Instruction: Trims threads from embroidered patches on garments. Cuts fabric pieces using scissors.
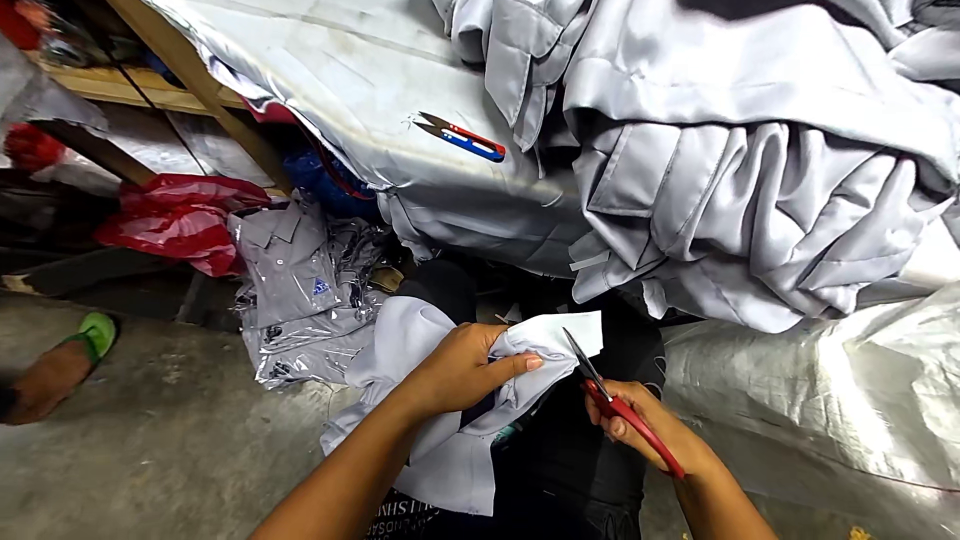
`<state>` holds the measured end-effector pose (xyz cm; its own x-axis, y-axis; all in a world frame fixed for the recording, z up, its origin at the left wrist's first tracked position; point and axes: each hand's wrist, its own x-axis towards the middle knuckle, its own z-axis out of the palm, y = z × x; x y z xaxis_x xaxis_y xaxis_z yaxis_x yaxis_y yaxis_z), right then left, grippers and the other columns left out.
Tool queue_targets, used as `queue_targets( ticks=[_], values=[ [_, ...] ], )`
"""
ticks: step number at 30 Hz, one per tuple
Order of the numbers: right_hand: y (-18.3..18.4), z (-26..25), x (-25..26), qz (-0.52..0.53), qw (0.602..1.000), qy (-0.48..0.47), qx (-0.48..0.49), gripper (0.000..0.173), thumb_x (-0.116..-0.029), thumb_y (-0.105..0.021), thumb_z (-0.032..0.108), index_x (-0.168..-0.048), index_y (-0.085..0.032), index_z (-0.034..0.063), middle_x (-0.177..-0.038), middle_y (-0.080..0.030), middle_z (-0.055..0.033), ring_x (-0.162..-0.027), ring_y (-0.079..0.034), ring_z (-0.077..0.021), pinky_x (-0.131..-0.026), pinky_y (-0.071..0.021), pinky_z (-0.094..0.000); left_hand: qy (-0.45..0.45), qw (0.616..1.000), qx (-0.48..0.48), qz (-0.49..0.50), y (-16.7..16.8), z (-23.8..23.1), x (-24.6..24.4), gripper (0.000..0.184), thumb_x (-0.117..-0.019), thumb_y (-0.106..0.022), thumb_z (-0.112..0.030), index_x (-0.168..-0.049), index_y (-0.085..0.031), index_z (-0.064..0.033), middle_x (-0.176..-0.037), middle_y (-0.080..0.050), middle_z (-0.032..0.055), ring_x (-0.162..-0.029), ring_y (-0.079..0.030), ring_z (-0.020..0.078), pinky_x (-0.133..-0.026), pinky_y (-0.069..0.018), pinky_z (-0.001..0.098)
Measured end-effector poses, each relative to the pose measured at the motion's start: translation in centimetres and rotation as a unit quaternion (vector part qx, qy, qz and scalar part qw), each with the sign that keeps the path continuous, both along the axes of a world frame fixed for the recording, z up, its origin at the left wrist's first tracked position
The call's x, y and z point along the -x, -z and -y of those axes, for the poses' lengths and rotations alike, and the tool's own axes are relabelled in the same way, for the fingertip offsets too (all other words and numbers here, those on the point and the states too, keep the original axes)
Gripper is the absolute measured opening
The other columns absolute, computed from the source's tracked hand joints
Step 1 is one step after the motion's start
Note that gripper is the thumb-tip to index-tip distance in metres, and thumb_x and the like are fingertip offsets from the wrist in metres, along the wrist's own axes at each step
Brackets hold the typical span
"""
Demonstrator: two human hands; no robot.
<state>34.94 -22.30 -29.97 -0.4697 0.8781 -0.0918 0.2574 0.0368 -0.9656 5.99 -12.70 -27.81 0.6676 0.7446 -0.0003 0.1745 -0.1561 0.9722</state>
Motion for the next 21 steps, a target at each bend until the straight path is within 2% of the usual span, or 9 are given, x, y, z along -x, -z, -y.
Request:
queue_targets(
  ticks=[3, 5, 8, 10, 11, 14, 17, 20, 21],
  values=[
    [0.7, 0.3, 0.5, -0.029, 0.998, 0.047, 0.018, 0.053, -0.0916, -0.063, 0.066, -0.074, -0.060, 0.0159, -0.059, -0.052, 0.0123, -0.049, -0.047, 0.0067, -0.044, -0.0399, -0.0125, 0.001, 1.000, 0.004, 0.004, 0.1, -0.1, 0.1, 0.021, -0.0987, -0.066, -0.029, -0.095, -0.071, -0.0096, -0.081, -0.067, -0.0122, -0.076, -0.060, -0.0100, -0.074, -0.0509, 0.0146],
    [0.9, 0.4, 0.5, -0.043, 0.998, 0.043, 0.023, 0.054, -0.0916, -0.063, 0.066, -0.072, -0.058, 0.0163, -0.058, -0.052, 0.0123, -0.047, -0.047, 0.0067, -0.043, -0.0391, -0.0125, 0.012, 1.000, 0.010, 0.010, 0.2, 0.0, 0.2, 0.020, -0.0988, -0.066, -0.027, -0.097, -0.072, -0.0089, -0.083, -0.068, -0.0123, -0.078, -0.060, -0.0103, -0.075, -0.0517, 0.0140],
    [0.8, 0.1, 0.4, -0.043, 0.999, -0.016, 0.023, 0.063, -0.0933, -0.052, 0.073, -0.083, -0.061, 0.0118, -0.067, -0.055, 0.0097, -0.058, -0.051, 0.0054, -0.053, -0.0434, -0.0135, 0.055, 0.998, 0.006, -0.007, 0.5, 0.0, 0.3, 0.024, -0.0995, -0.065, -0.031, -0.095, -0.071, -0.0083, -0.081, -0.066, -0.0112, -0.076, -0.058, -0.0096, -0.073, -0.0497, 0.0153],
    [0.7, -0.2, 0.4, -0.053, 0.997, -0.043, 0.041, 0.065, -0.0938, -0.050, 0.074, -0.088, -0.062, 0.0104, -0.071, -0.056, 0.0086, -0.063, -0.054, 0.0041, -0.058, -0.0462, -0.0151, 0.084, 0.996, 0.006, -0.023, 0.6, 0.1, 0.1, 0.027, -0.0998, -0.064, -0.033, -0.094, -0.071, -0.0072, -0.079, -0.065, -0.0095, -0.074, -0.058, -0.0080, -0.072, -0.0487, 0.0172],
    [0.7, -0.3, 0.4, -0.061, 0.996, -0.042, 0.057, 0.061, -0.0939, -0.053, 0.071, -0.086, -0.062, 0.0118, -0.070, -0.057, 0.0093, -0.061, -0.054, 0.0043, -0.056, -0.0460, -0.0149, 0.091, 0.996, 0.007, -0.024, 0.6, 0.1, 0.0, 0.027, -0.0999, -0.064, -0.033, -0.095, -0.071, -0.0073, -0.080, -0.065, -0.0097, -0.075, -0.058, -0.0083, -0.072, -0.0488, 0.0167],
    [0.0, -0.5, 0.5, -0.069, 0.991, 0.011, 0.115, 0.044, -0.0915, -0.069, 0.058, -0.071, -0.062, 0.0194, -0.058, -0.056, 0.0151, -0.045, -0.049, 0.0074, -0.041, -0.0405, -0.0119, 0.098, 0.995, 0.008, -0.022, 0.7, 0.1, 0.2, 0.026, -0.0995, -0.064, -0.033, -0.096, -0.072, -0.0087, -0.081, -0.066, -0.0112, -0.076, -0.058, -0.0096, -0.073, -0.0494, 0.0156],
    [-0.6, -1.1, 1.4, -0.028, 0.996, 0.084, 0.027, 0.041, -0.0917, -0.072, 0.052, -0.072, -0.062, 0.0173, -0.057, -0.052, 0.0168, -0.047, -0.046, 0.0092, -0.043, -0.0385, -0.0110, 0.092, 0.994, -0.007, -0.050, 0.7, 0.2, 0.0, 0.030, -0.0985, -0.065, -0.038, -0.095, -0.072, -0.0089, -0.080, -0.066, -0.0091, -0.075, -0.059, -0.0064, -0.073, -0.0498, 0.0210],
    [-1.7, -2.4, 3.5, -0.007, 0.987, 0.142, -0.070, 0.035, -0.0906, -0.075, 0.042, -0.085, -0.070, 0.0078, -0.065, -0.058, 0.0147, -0.055, -0.049, 0.0111, -0.050, -0.0410, -0.0094, 0.091, 0.988, -0.063, -0.109, 0.4, 0.7, -0.7, 0.040, -0.0973, -0.063, -0.046, -0.094, -0.072, -0.0074, -0.076, -0.066, -0.0007, -0.073, -0.061, 0.0075, -0.069, -0.0490, 0.0370],
    [-2.1, -2.9, 4.4, -0.006, 0.985, 0.149, -0.089, 0.029, -0.0908, -0.075, 0.034, -0.086, -0.070, 0.0058, -0.066, -0.060, 0.0133, -0.058, -0.050, 0.0112, -0.053, -0.0416, -0.0090, 0.080, 0.986, -0.083, -0.121, 0.2, 1.0, -0.8, 0.042, -0.0967, -0.063, -0.048, -0.097, -0.071, -0.0068, -0.079, -0.068, 0.0025, -0.075, -0.064, 0.0124, -0.070, -0.0496, 0.0418]
  ],
)
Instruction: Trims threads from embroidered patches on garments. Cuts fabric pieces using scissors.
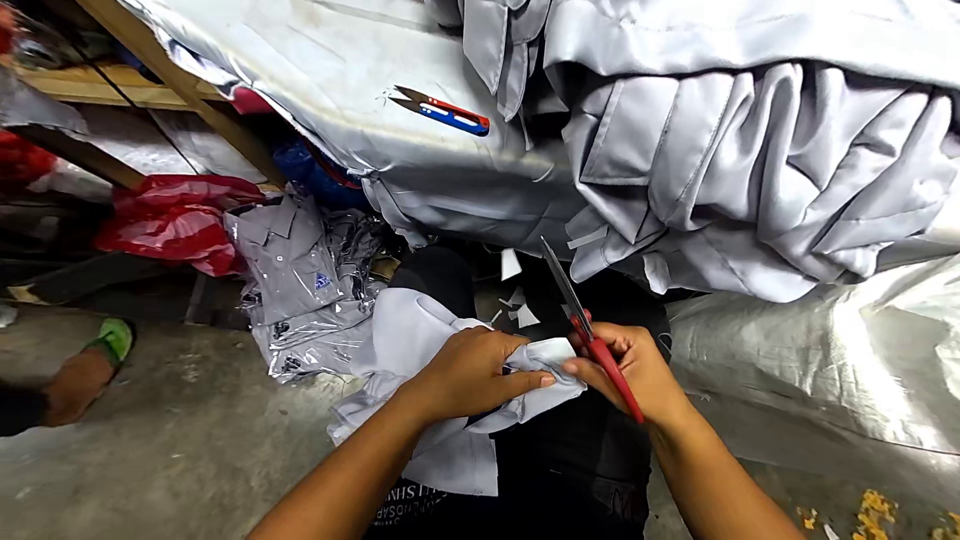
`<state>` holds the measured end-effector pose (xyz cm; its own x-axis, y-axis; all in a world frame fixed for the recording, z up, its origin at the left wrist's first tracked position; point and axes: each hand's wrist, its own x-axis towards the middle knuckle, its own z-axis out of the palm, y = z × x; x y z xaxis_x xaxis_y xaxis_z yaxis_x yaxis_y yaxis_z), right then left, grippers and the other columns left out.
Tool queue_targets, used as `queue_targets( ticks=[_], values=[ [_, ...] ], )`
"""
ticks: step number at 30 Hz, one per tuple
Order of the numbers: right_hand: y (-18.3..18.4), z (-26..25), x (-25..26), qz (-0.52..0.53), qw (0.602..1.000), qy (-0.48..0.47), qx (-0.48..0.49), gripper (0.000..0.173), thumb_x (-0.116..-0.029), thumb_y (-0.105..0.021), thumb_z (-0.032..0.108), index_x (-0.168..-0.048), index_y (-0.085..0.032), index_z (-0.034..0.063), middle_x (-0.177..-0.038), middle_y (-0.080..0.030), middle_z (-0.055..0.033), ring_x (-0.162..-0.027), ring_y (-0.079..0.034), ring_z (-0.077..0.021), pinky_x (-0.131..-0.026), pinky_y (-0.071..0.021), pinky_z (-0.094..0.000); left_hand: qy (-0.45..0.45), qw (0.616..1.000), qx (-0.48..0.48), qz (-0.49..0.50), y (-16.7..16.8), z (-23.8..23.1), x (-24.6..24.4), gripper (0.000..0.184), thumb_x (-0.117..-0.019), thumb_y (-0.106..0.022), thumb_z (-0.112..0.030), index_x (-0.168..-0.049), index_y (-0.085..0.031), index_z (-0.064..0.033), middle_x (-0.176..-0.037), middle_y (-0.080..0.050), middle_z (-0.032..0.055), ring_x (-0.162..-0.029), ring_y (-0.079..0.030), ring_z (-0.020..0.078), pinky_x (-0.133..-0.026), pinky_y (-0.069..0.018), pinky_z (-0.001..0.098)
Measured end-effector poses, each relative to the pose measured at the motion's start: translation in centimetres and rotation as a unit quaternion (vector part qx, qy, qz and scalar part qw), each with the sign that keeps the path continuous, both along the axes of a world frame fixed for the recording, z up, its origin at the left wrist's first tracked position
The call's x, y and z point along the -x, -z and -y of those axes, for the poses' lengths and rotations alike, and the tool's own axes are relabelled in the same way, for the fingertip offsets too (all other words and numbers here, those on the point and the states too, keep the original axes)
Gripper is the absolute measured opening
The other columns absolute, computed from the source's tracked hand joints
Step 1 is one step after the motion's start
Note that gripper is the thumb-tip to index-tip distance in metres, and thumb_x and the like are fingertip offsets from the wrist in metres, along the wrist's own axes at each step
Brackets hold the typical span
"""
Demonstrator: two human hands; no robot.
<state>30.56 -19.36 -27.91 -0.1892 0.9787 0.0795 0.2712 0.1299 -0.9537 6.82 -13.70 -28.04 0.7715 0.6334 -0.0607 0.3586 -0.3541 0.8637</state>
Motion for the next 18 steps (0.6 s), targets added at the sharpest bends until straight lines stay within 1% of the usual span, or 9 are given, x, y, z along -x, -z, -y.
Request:
queue_targets(
  ticks=[2, 3, 5, 7, 9, 11, 13, 16, 18],
  values=[
    [-0.4, -0.9, 1.5, 0.017, 0.999, 0.027, -0.030, 0.018, -0.0892, -0.071, 0.020, -0.080, -0.068, 0.0053, -0.065, -0.058, 0.0115, -0.059, -0.049, 0.0113, -0.055, -0.0404, -0.0085, -0.050, 0.998, -0.048, 0.013, -0.1, 0.5, 0.1, 0.042, -0.0961, -0.065, -0.046, -0.115, -0.070, -0.0086, -0.100, -0.072, 0.0054, -0.092, -0.069, 0.0164, -0.081, -0.0547, 0.0467],
    [-0.4, -1.2, 2.0, 0.024, 0.998, 0.051, -0.041, 0.015, -0.0879, -0.070, 0.017, -0.078, -0.067, 0.0060, -0.065, -0.058, 0.0109, -0.059, -0.050, 0.0109, -0.055, -0.0408, -0.0087, -0.091, 0.992, -0.083, 0.041, 0.1, 0.7, 0.3, 0.039, -0.0964, -0.066, -0.041, -0.122, -0.069, -0.0112, -0.109, -0.072, 0.0030, -0.098, -0.068, 0.0131, -0.086, -0.0562, 0.0426],
    [0.1, -1.7, 2.8, 0.030, 0.990, 0.115, -0.071, 0.012, -0.0864, -0.069, 0.013, -0.077, -0.066, 0.0063, -0.064, -0.058, 0.0100, -0.058, -0.050, 0.0100, -0.054, -0.0417, -0.0090, -0.162, 0.966, -0.164, 0.119, 0.7, 1.2, 1.1, 0.025, -0.0972, -0.062, -0.019, -0.119, -0.072, -0.0115, -0.114, -0.070, 0.0003, -0.100, -0.067, 0.0068, -0.086, -0.0579, 0.0297],
    [0.5, -1.9, 3.4, 0.012, 0.981, 0.166, -0.098, 0.012, -0.0864, -0.069, 0.011, -0.076, -0.065, 0.0071, -0.062, -0.056, 0.0112, -0.056, -0.049, 0.0103, -0.054, -0.0413, -0.0086, -0.184, 0.947, -0.206, 0.163, 1.5, 2.4, 1.8, 0.027, -0.0956, -0.052, -0.006, -0.105, -0.077, -0.0108, -0.114, -0.073, 0.0040, -0.104, -0.068, 0.0093, -0.088, -0.0567, 0.0282],
    [1.0, -1.7, 4.0, -0.033, 0.979, 0.164, -0.119, 0.010, -0.0867, -0.068, 0.007, -0.078, -0.065, 0.0060, -0.065, -0.060, 0.0109, -0.059, -0.053, 0.0099, -0.057, -0.0460, -0.0092, -0.173, 0.950, -0.185, 0.181, 2.5, 3.8, 2.1, 0.033, -0.0978, -0.045, -0.013, -0.100, -0.077, -0.0134, -0.111, -0.074, 0.0034, -0.103, -0.067, 0.0101, -0.087, -0.0535, 0.0303],
    [1.5, -1.2, 4.6, -0.074, 0.979, 0.133, -0.135, 0.010, -0.0874, -0.067, 0.005, -0.078, -0.066, 0.0041, -0.069, -0.063, 0.0096, -0.064, -0.056, 0.0096, -0.062, -0.0487, -0.0097, -0.170, 0.955, -0.111, 0.215, 2.9, 4.2, 2.2, 0.044, -0.1059, -0.039, -0.035, -0.093, -0.073, -0.0103, -0.098, -0.072, 0.0015, -0.098, -0.066, 0.0070, -0.088, -0.0532, 0.0276],
    [1.7, -0.7, 5.1, -0.109, 0.979, 0.114, -0.131, 0.009, -0.0883, -0.067, 0.006, -0.079, -0.066, 0.0051, -0.071, -0.063, 0.0108, -0.065, -0.056, 0.0100, -0.062, -0.0482, -0.0094, -0.222, 0.949, -0.058, 0.214, 2.1, 3.9, 1.7, 0.053, -0.1062, -0.040, -0.054, -0.088, -0.063, -0.0094, -0.082, -0.061, -0.0036, -0.081, -0.059, 0.0001, -0.075, -0.0497, 0.0210],
    [1.3, -0.2, 5.3, -0.142, 0.973, 0.122, -0.136, 0.009, -0.0910, -0.069, 0.011, -0.082, -0.068, 0.0098, -0.071, -0.065, 0.0127, -0.064, -0.058, 0.0085, -0.060, -0.0504, -0.0115, -0.251, 0.963, -0.039, 0.085, 0.0, 3.1, 0.4, 0.048, -0.0958, -0.060, -0.058, -0.109, -0.067, -0.0118, -0.096, -0.068, -0.0017, -0.090, -0.065, 0.0079, -0.079, -0.0543, 0.0373],
    [0.8, -0.3, 4.9, -0.148, 0.967, 0.145, -0.149, 0.008, -0.0908, -0.069, 0.011, -0.083, -0.069, 0.0122, -0.073, -0.067, 0.0127, -0.065, -0.061, 0.0066, -0.061, -0.0534, -0.0137, -0.197, 0.978, -0.026, 0.056, -0.6, 2.6, -0.4, 0.042, -0.0977, -0.060, -0.051, -0.098, -0.071, -0.0106, -0.083, -0.066, -0.0011, -0.079, -0.063, 0.0088, -0.073, -0.0507, 0.0385]
  ],
)
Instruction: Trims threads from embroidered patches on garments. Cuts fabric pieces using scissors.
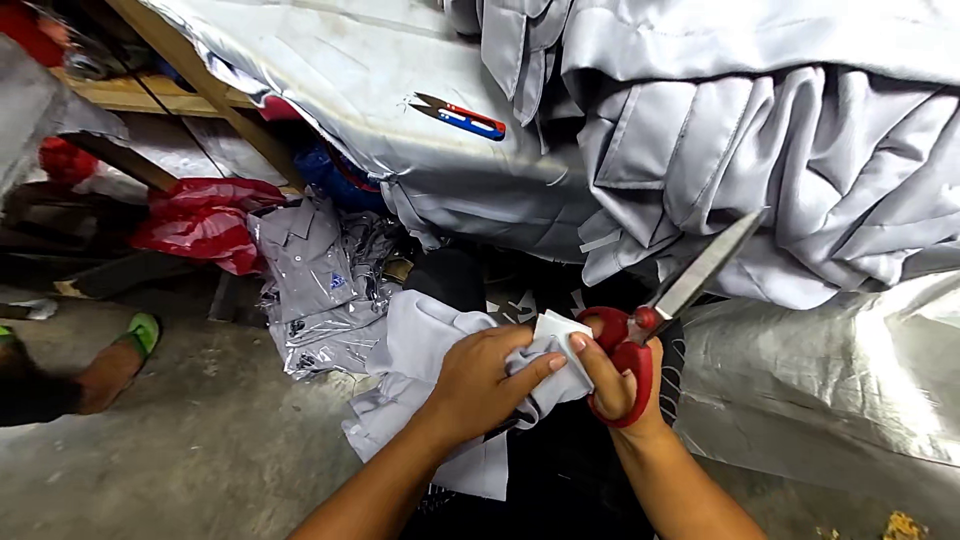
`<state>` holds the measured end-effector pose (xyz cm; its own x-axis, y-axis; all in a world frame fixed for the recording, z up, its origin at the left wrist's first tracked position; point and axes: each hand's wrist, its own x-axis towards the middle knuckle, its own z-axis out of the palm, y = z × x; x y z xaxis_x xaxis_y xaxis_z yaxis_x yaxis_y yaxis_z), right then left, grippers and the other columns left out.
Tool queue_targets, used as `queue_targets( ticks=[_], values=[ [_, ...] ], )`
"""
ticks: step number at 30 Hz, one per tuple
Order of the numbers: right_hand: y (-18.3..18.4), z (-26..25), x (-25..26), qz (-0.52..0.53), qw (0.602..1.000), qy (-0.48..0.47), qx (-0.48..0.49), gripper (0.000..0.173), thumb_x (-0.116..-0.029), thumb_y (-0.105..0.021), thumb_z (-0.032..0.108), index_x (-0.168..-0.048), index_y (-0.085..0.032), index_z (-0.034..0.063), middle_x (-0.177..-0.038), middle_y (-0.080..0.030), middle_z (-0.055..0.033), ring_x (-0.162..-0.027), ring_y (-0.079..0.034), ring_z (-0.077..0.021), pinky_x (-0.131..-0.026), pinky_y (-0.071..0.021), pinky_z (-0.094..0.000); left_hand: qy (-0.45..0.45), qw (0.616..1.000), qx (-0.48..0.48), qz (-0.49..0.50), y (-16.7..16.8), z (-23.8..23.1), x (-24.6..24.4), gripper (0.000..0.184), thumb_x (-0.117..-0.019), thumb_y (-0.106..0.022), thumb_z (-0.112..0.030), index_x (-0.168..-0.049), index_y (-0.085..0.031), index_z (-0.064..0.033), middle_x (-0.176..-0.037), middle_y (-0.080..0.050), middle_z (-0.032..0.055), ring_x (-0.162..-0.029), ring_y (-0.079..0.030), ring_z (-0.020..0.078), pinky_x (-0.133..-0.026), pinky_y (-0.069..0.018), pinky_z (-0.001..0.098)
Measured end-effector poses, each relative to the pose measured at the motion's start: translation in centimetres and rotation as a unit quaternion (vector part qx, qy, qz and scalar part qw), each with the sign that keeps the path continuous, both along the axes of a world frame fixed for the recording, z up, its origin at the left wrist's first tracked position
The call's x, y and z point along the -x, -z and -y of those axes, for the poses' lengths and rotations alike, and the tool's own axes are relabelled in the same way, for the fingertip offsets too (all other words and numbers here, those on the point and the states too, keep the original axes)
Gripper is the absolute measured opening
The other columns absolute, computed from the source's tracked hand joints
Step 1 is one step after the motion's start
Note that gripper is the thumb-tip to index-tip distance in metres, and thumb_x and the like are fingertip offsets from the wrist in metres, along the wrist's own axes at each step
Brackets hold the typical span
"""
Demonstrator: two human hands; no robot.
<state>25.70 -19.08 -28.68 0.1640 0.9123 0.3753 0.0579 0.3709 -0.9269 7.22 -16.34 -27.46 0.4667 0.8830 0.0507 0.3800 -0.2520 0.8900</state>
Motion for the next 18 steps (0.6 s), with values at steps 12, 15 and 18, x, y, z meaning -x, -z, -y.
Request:
queue_targets(
  ticks=[12, 15, 18],
  values=[
    [-0.3, 4.8, -10.2, 0.273, 0.886, -0.225, 0.299, 0.074, -0.0854, -0.046, 0.086, -0.087, -0.065, 0.0137, -0.065, -0.052, 0.0098, -0.056, -0.047, 0.0036, -0.051, -0.0410, -0.0181, -0.057, 0.997, -0.027, -0.051, 0.6, -0.8, 0.9, 0.039, -0.1031, -0.053, -0.043, -0.088, -0.069, -0.0101, -0.068, -0.059, -0.0023, -0.066, -0.057, 0.0086, -0.065, -0.0459, 0.0352],
    [-0.2, 5.5, -10.6, 0.255, 0.876, -0.257, 0.319, 0.072, -0.0869, -0.047, 0.084, -0.085, -0.063, 0.0146, -0.065, -0.052, 0.0103, -0.057, -0.048, 0.0044, -0.052, -0.0410, -0.0171, -0.057, 0.996, -0.039, -0.057, 0.9, -0.8, 0.4, 0.040, -0.1030, -0.053, -0.042, -0.087, -0.069, -0.0096, -0.068, -0.059, -0.0012, -0.066, -0.058, 0.0101, -0.066, -0.0456, 0.0360],
    [-0.3, 5.2, -10.1, 0.242, 0.877, -0.275, 0.310, 0.071, -0.0872, -0.047, 0.084, -0.082, -0.062, 0.0148, -0.064, -0.051, 0.0103, -0.056, -0.048, 0.0043, -0.052, -0.0400, -0.0168, -0.059, 0.995, -0.056, -0.059, 1.1, -0.7, 0.2, 0.040, -0.1030, -0.053, -0.041, -0.086, -0.069, -0.0088, -0.067, -0.059, -0.0003, -0.066, -0.058, 0.0112, -0.066, -0.0456, 0.0368]
  ],
)
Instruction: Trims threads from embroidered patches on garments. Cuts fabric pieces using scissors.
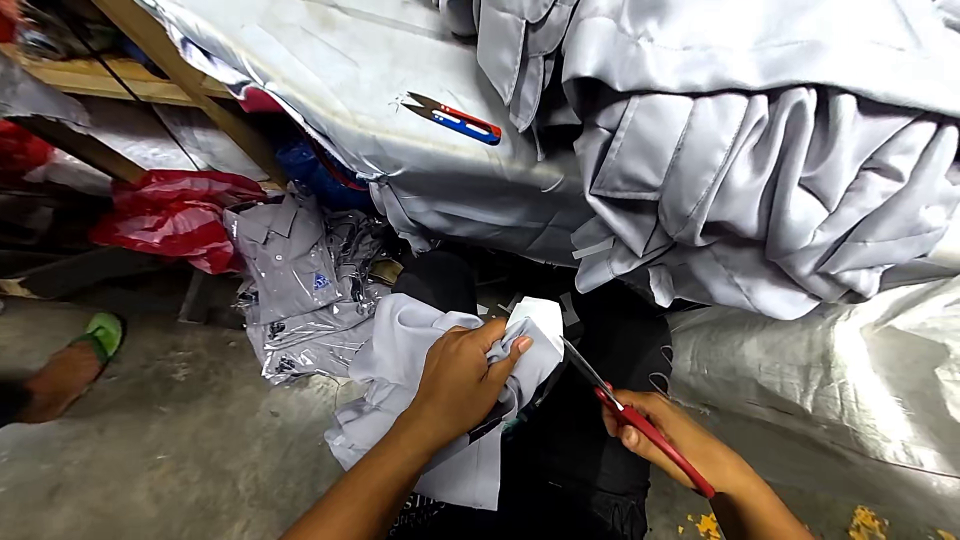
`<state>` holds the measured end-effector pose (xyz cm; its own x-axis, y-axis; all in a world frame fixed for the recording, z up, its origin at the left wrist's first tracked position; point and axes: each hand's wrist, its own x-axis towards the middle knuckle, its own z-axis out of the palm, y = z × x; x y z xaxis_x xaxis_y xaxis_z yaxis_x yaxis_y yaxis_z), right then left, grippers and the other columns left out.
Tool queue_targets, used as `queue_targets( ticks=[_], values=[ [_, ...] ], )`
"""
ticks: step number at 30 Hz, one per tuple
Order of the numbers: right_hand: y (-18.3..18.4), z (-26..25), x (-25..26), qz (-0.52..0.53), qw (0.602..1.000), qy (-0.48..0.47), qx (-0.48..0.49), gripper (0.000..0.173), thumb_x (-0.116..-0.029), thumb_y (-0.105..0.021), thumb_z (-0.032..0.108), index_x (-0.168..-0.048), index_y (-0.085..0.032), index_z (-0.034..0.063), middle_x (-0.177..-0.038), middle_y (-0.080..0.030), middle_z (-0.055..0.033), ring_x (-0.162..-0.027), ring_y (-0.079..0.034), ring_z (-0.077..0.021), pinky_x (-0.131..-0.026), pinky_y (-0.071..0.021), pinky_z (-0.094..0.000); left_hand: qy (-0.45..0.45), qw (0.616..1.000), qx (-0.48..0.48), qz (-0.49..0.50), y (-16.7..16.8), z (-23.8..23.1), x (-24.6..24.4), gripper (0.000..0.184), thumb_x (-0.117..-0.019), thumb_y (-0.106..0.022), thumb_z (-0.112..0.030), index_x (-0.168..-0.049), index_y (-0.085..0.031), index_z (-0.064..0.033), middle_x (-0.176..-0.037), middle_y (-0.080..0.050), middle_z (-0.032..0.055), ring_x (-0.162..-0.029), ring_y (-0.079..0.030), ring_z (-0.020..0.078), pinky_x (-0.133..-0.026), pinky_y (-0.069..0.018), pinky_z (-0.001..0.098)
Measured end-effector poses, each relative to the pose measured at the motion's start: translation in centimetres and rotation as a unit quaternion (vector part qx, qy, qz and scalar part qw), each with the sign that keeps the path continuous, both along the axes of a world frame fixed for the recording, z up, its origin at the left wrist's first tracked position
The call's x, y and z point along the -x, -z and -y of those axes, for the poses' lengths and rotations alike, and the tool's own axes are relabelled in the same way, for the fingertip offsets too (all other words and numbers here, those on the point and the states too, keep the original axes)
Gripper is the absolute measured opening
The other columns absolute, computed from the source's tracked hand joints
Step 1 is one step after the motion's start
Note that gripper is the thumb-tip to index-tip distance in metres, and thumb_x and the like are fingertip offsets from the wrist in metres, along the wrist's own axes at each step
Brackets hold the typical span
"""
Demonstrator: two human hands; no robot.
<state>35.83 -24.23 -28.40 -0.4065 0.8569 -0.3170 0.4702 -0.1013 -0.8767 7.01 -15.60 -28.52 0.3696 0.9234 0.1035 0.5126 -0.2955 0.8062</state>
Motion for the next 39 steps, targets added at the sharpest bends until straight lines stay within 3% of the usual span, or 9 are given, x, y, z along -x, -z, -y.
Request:
queue_targets(
  ticks=[11, 19, 25, 33, 39],
  values=[
    [0.4, -0.9, 0.9, -0.048, 0.998, -0.019, -0.017, 0.066, -0.0915, -0.049, 0.078, -0.079, -0.061, 0.0136, -0.063, -0.051, 0.0103, -0.055, -0.047, 0.0055, -0.050, -0.0384, -0.0146, -0.003, 1.000, 0.012, 0.027, 0.2, 0.3, 0.1, 0.039, -0.1027, -0.054, -0.041, -0.086, -0.069, -0.0093, -0.067, -0.059, -0.0015, -0.066, -0.058, 0.0094, -0.067, -0.0460, 0.0359],
    [1.2, -0.4, 1.6, -0.077, 0.996, 0.030, -0.041, 0.057, -0.0915, -0.060, 0.069, -0.071, -0.058, 0.0157, -0.057, -0.049, 0.0124, -0.048, -0.044, 0.0078, -0.044, -0.0366, -0.0121, 0.014, 0.994, 0.077, 0.074, 0.3, 0.1, 0.4, 0.035, -0.1025, -0.055, -0.041, -0.088, -0.068, -0.0121, -0.069, -0.057, -0.0080, -0.065, -0.054, 0.0009, -0.066, -0.0457, 0.0275],
    [1.2, -0.8, 1.7, -0.077, 0.995, -0.010, -0.057, 0.066, -0.0920, -0.051, 0.075, -0.077, -0.059, 0.0116, -0.061, -0.050, 0.0095, -0.053, -0.045, 0.0068, -0.049, -0.0358, -0.0126, 0.067, 0.987, 0.096, 0.107, 0.3, 0.1, 0.4, 0.032, -0.1030, -0.056, -0.037, -0.091, -0.070, -0.0107, -0.071, -0.058, -0.0094, -0.066, -0.053, -0.0034, -0.065, -0.0453, 0.0221],
    [2.0, -0.7, 2.1, -0.099, 0.993, 0.025, -0.056, 0.057, -0.0921, -0.061, 0.067, -0.071, -0.058, 0.0145, -0.056, -0.050, 0.0115, -0.047, -0.045, 0.0072, -0.044, -0.0377, -0.0125, 0.084, 0.978, 0.124, 0.148, 0.3, -0.1, 0.6, 0.026, -0.1024, -0.059, -0.033, -0.090, -0.068, -0.0119, -0.071, -0.057, -0.0135, -0.065, -0.052, -0.0089, -0.063, -0.0443, 0.0144],
    [2.1, -0.9, 2.2, -0.113, 0.992, -0.008, -0.061, 0.061, -0.0950, -0.053, 0.070, -0.076, -0.059, 0.0119, -0.061, -0.051, 0.0094, -0.053, -0.046, 0.0066, -0.048, -0.0372, -0.0127, 0.131, 0.970, 0.143, 0.144, 0.4, -0.1, 0.5, 0.029, -0.1029, -0.058, -0.034, -0.090, -0.068, -0.0102, -0.071, -0.056, -0.0116, -0.065, -0.051, -0.0076, -0.063, -0.0438, 0.0152]
  ],
)
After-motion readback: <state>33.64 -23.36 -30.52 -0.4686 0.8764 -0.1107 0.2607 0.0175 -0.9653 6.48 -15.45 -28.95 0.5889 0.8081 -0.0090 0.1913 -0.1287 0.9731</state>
